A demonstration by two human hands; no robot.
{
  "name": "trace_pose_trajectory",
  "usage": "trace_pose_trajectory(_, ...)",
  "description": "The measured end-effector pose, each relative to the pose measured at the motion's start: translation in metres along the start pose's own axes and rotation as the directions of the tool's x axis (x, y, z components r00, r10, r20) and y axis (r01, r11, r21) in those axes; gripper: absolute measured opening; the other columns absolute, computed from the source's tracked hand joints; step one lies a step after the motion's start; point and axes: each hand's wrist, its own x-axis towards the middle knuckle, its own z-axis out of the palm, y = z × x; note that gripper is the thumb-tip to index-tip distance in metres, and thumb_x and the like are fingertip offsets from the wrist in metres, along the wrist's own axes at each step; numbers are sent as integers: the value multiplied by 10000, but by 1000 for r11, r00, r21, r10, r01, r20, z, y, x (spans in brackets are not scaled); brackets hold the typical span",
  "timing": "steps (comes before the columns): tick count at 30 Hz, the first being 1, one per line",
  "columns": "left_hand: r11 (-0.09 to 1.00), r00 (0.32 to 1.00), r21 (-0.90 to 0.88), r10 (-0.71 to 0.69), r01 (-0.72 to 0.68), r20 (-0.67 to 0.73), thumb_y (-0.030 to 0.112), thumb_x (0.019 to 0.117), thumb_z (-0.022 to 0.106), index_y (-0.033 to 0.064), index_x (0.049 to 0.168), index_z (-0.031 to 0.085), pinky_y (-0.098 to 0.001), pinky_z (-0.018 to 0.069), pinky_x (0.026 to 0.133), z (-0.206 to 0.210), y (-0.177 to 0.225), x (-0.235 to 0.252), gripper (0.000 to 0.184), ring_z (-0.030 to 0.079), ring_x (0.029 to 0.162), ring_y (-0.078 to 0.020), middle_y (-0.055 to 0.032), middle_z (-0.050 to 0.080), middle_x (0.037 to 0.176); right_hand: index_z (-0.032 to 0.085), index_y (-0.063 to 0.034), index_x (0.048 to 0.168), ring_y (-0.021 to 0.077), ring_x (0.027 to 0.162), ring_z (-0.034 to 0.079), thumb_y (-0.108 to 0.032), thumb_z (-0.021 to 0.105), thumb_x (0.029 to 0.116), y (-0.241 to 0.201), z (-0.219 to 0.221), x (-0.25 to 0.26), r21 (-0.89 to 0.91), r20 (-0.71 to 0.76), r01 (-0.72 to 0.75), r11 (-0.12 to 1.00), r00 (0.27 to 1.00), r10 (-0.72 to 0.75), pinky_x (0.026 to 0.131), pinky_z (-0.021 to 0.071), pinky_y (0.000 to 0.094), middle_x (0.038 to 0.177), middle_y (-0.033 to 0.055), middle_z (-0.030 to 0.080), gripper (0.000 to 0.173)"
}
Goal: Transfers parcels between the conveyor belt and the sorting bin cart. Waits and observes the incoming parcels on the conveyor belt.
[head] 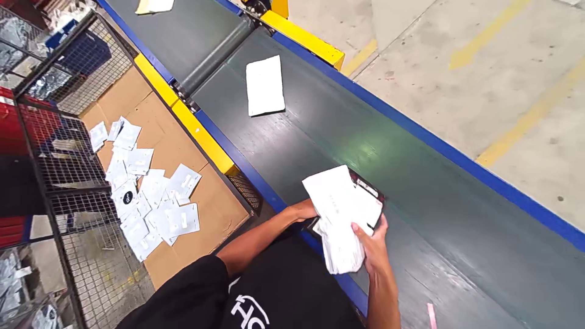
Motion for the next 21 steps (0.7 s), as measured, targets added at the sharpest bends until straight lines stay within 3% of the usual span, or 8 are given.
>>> trace_pose_trajectory(3,837,972,508,108,-202,209,198,1063,513,-62,1331,586,-430,565,921,-16,47,12,380,694,1014,-216,-200,699,1139,349,-96,1441,63,924,722,-229,784,772,32,-1,-31,340,72,-109,934,993,89,796,637,271,1108,-2,711,809)
trace_pose_trajectory(5,694,958,700,282,-166,-53,344,1053,554,-23,1382,563,-467,555,1004,-45,75,35,492,681,1124,-267,-205,673,1255,438,-107,1359,56,882,732,-265,827,797,44,5,-43,473,102,-101,875,993,59,779,639,259,1028,-23,749,702)
trace_pose_trajectory(7,638,723,766,494,75,-482,404,992,629,-37,1440,499,-534,520,1041,-88,93,67,642,628,1221,-364,-254,603,1362,436,-110,1343,48,881,728,-233,780,828,46,7,-48,517,81,-78,852,996,42,779,637,255,1020,-32,744,631)
trace_pose_trajectory(9,637,440,715,575,288,-690,433,929,706,-68,1506,388,-611,458,1067,-136,102,97,828,504,1328,-469,-309,453,1492,423,-118,1330,41,873,729,-218,759,827,46,0,-48,519,35,-30,854,999,14,775,636,246,1014,-46,739,613)
trace_pose_trajectory(10,660,383,665,547,350,-745,485,896,736,-73,1509,372,-636,446,1061,-154,104,110,905,471,1345,-493,-320,414,1512,432,-116,1325,61,876,734,-232,800,807,46,-6,-47,536,15,-2,844,1000,-8,781,639,265,1016,-29,742,645)
trace_pose_trajectory(15,762,544,518,263,390,-797,599,789,810,-67,1309,600,-625,434,1073,-173,85,142,871,525,1304,-464,-317,568,1359,441,-80,1348,103,921,731,-213,705,892,47,-33,-57,525,-141,97,845,990,-26,826,639,317,1051,15,729,543)
trace_pose_trajectory(17,854,634,476,251,211,-731,469,829,833,-61,1247,641,-574,491,1035,-163,73,141,702,622,1197,-402,-282,656,1238,436,-70,1364,125,948,729,-225,695,911,54,-37,-66,560,-188,126,819,982,-23,845,637,337,1075,38,724,544)
trace_pose_trajectory(21,943,823,276,304,-187,-480,169,983,685,-15,1399,501,-462,593,933,-109,58,112,491,706,1056,-276,-204,680,1221,460,-52,1338,145,949,733,-242,670,948,61,-50,-90,615,-235,174,769,971,-33,856,637,355,1058,59,731,482)
